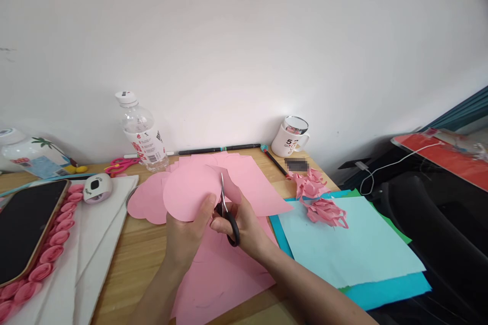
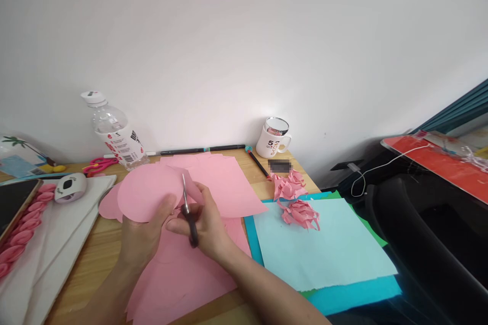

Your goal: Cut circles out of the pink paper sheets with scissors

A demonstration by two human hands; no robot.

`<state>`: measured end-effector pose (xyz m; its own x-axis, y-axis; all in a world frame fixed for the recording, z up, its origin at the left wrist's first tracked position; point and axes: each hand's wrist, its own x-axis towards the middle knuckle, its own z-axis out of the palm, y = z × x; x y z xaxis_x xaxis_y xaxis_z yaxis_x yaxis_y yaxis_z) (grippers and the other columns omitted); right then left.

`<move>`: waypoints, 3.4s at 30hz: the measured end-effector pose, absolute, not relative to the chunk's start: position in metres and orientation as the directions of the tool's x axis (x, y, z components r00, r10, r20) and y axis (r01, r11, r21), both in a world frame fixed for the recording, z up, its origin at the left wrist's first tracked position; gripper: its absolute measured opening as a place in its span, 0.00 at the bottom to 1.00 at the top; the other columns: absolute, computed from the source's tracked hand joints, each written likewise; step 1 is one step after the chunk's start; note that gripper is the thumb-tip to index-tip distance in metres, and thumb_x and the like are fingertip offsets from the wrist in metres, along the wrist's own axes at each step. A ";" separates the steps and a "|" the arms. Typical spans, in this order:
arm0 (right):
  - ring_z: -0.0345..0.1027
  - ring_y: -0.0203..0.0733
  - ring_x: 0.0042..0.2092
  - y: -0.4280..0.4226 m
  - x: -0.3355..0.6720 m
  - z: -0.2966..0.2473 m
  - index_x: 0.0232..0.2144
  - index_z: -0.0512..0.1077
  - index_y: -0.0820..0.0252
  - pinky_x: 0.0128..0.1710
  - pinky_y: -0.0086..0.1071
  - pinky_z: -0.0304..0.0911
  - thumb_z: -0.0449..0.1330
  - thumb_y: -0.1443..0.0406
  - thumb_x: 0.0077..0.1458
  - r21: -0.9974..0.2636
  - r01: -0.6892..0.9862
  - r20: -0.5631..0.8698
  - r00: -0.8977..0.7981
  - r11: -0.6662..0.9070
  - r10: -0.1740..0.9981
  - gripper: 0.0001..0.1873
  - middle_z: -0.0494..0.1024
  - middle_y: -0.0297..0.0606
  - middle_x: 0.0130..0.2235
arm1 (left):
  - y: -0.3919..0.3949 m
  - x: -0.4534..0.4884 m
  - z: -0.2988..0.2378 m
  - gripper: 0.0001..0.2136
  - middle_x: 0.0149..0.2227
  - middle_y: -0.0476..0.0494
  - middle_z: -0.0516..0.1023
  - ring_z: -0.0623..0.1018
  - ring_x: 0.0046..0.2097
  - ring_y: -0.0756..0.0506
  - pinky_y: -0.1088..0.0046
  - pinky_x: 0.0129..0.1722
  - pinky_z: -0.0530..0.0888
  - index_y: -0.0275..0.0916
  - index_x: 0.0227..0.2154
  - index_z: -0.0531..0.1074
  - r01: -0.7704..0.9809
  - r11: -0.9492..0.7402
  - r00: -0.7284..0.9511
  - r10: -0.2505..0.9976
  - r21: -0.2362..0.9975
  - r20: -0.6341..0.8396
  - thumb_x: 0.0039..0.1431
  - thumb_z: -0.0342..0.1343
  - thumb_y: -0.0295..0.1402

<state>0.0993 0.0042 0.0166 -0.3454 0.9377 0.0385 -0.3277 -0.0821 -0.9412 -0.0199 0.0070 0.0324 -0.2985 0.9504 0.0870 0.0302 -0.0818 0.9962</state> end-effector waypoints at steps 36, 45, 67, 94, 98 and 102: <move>0.61 0.33 0.21 0.004 0.099 0.014 0.52 0.54 0.59 0.20 0.26 0.55 0.69 0.59 0.40 -0.969 -0.227 -0.026 -0.290 -0.095 0.957 0.40 0.70 0.23 0.20 | 0.007 -0.023 0.034 0.13 0.16 0.47 0.74 0.75 0.22 0.46 0.75 0.20 0.73 0.36 0.16 0.72 0.152 -0.139 -0.331 0.926 0.979 0.183 0.45 0.60 0.40; 0.57 0.32 0.20 0.001 0.094 0.010 0.53 0.50 0.60 0.19 0.25 0.52 0.73 0.58 0.36 -0.957 -0.255 -0.042 -0.359 -0.141 0.932 0.48 0.67 0.21 0.18 | 0.005 -0.019 0.037 0.12 0.19 0.48 0.75 0.74 0.21 0.48 0.76 0.17 0.72 0.38 0.19 0.72 0.068 -0.038 -0.355 0.933 0.997 0.060 0.43 0.63 0.42; 0.54 0.31 0.23 0.004 0.096 0.004 0.55 0.48 0.58 0.23 0.26 0.49 0.76 0.60 0.31 -0.915 -0.387 0.024 -0.330 -0.112 0.944 0.54 0.66 0.23 0.22 | 0.005 -0.019 0.035 0.13 0.27 0.46 0.80 0.79 0.30 0.44 0.72 0.30 0.78 0.37 0.27 0.74 -0.033 -0.042 -0.318 0.948 0.999 0.029 0.36 0.66 0.35; 0.56 0.32 0.21 0.004 0.098 0.010 0.51 0.52 0.58 0.20 0.25 0.52 0.72 0.57 0.39 -0.955 -0.287 0.023 -0.323 -0.075 0.946 0.43 0.66 0.22 0.20 | 0.006 -0.022 0.035 0.07 0.22 0.47 0.80 0.78 0.25 0.45 0.74 0.24 0.76 0.37 0.22 0.75 0.126 -0.188 -0.302 0.928 0.974 0.218 0.43 0.62 0.36; 0.57 0.33 0.21 0.003 0.098 0.012 0.51 0.52 0.58 0.20 0.26 0.53 0.72 0.55 0.38 -0.963 -0.256 0.004 -0.317 -0.081 0.949 0.44 0.67 0.23 0.19 | 0.005 -0.021 0.040 0.10 0.16 0.48 0.75 0.76 0.21 0.46 0.74 0.19 0.74 0.38 0.18 0.74 0.158 -0.165 -0.277 0.939 0.974 0.204 0.46 0.60 0.39; 0.58 0.33 0.21 0.003 0.097 0.011 0.51 0.52 0.57 0.20 0.25 0.53 0.72 0.53 0.37 -0.966 -0.244 0.002 -0.315 -0.080 0.949 0.45 0.67 0.23 0.19 | 0.005 -0.020 0.041 0.13 0.15 0.48 0.74 0.74 0.18 0.47 0.74 0.16 0.72 0.38 0.17 0.73 0.170 -0.152 -0.278 0.940 0.974 0.196 0.47 0.59 0.42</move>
